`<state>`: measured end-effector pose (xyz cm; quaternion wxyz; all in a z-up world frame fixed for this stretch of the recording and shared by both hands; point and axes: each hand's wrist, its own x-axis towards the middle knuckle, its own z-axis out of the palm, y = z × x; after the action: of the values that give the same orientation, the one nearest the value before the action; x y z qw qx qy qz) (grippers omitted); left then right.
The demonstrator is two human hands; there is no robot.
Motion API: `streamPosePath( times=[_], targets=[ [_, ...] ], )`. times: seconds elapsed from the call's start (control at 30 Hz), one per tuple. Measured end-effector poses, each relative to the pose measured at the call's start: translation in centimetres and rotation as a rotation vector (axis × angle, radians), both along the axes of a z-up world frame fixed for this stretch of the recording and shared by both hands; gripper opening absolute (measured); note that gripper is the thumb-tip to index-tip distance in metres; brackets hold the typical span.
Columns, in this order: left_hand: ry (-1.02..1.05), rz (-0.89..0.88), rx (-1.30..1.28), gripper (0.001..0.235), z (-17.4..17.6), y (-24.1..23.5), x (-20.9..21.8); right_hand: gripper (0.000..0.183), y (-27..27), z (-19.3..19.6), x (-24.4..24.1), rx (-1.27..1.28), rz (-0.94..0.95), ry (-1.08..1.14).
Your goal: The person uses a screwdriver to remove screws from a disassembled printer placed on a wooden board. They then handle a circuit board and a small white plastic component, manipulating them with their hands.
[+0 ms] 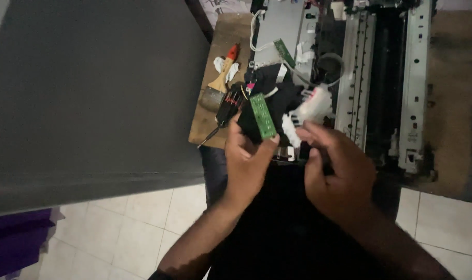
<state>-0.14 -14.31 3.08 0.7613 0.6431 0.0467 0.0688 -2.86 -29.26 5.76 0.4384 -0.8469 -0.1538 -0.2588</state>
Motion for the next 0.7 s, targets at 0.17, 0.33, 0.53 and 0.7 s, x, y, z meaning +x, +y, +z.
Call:
streamPosePath(
  times=[0.17, 0.33, 0.53, 0.7],
  targets=[
    [-0.088, -0.025, 0.079, 0.048, 0.9, -0.3, 0.2, 0.038, -1.2, -0.3, 0.7, 0.016, 0.068, -0.081],
    [-0.048, -0.005, -0.009, 0.046, 0.8, -1.0, 0.2, 0.042, -1.4, -0.6, 1.0, 0.037, 0.031, -0.048],
    [-0.125, 0.043, 0.224, 0.050, 1.7, -0.8, -0.1, 0.036, -1.3, -1.1, 0.4, -0.009, 0.034, -0.026],
    [-0.073, 0.065, 0.213, 0.056, 0.8, -0.9, -0.8, 0.044, -0.1, -1.3, -1.8, 0.138, 0.002, 0.126]
  ],
)
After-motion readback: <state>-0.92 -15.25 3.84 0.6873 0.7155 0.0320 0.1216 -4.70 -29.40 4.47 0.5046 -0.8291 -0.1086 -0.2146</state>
